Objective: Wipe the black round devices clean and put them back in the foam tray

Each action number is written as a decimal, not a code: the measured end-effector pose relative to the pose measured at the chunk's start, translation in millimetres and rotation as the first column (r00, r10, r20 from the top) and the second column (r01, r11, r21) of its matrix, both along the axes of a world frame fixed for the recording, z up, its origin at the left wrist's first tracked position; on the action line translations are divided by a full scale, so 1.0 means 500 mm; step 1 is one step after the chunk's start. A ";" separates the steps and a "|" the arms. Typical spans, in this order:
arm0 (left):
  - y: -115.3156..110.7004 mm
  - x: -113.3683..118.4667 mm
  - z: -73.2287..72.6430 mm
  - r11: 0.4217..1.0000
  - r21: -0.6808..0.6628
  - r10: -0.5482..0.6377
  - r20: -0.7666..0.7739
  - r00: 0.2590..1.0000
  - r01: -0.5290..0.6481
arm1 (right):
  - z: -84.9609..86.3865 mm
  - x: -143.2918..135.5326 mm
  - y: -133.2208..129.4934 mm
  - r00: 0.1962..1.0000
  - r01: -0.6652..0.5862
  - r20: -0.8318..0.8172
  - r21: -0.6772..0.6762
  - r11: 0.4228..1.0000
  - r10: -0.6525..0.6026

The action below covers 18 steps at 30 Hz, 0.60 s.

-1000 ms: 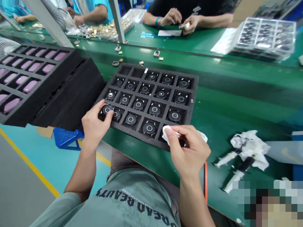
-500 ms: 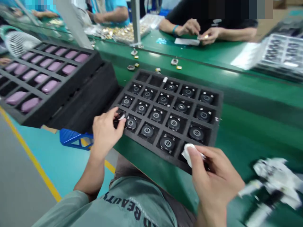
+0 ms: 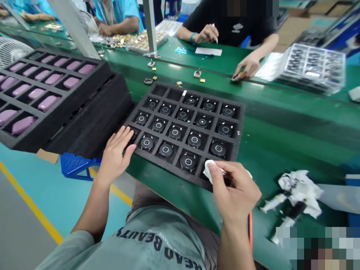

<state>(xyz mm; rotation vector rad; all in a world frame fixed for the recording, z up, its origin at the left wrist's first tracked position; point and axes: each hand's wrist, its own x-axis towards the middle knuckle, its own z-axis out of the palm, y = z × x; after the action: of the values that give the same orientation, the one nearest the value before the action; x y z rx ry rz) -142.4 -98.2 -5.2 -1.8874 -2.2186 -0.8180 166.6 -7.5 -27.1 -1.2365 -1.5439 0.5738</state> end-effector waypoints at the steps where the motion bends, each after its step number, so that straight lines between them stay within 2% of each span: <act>1: -0.003 0.003 -0.003 0.999 0.048 0.010 0.006 1.000 -0.011 | 0.000 0.000 0.000 0.999 -0.019 -0.041 0.004 1.000 0.020; 3: 0.001 0.015 0.000 0.985 0.167 0.032 0.006 0.999 -0.032 | 0.000 -0.001 0.000 0.996 -0.039 -0.077 0.014 0.999 0.040; 5: 0.018 0.034 0.013 0.977 0.212 0.034 -0.024 0.999 -0.028 | 0.001 -0.001 0.001 0.995 -0.047 -0.085 0.020 0.999 0.049; 8: 0.050 0.076 0.046 0.998 0.063 -0.015 -0.112 0.994 0.022 | 0.001 -0.002 0.003 0.994 -0.053 -0.090 0.017 0.998 0.055; 11: 0.074 0.119 0.077 0.991 -0.112 -0.087 -0.181 0.980 0.067 | 0.001 -0.004 0.005 0.994 -0.058 -0.087 0.013 0.998 0.059; 15: 0.087 0.153 0.093 0.962 -0.270 -0.128 -0.279 0.952 0.050 | 0.005 -0.010 0.002 0.989 -0.079 -0.121 0.006 0.997 0.079; 18: 0.092 0.163 0.101 0.947 -0.319 -0.146 -0.304 0.941 0.044 | 0.018 0.002 0.000 0.974 -0.046 -0.223 -0.007 0.999 0.044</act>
<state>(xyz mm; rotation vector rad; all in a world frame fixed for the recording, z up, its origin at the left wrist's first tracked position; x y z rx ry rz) -60.9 -52.4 45.1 -2.0957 -2.1535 -0.1493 167.8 -7.4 -17.9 -1.1085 -1.3842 0.7275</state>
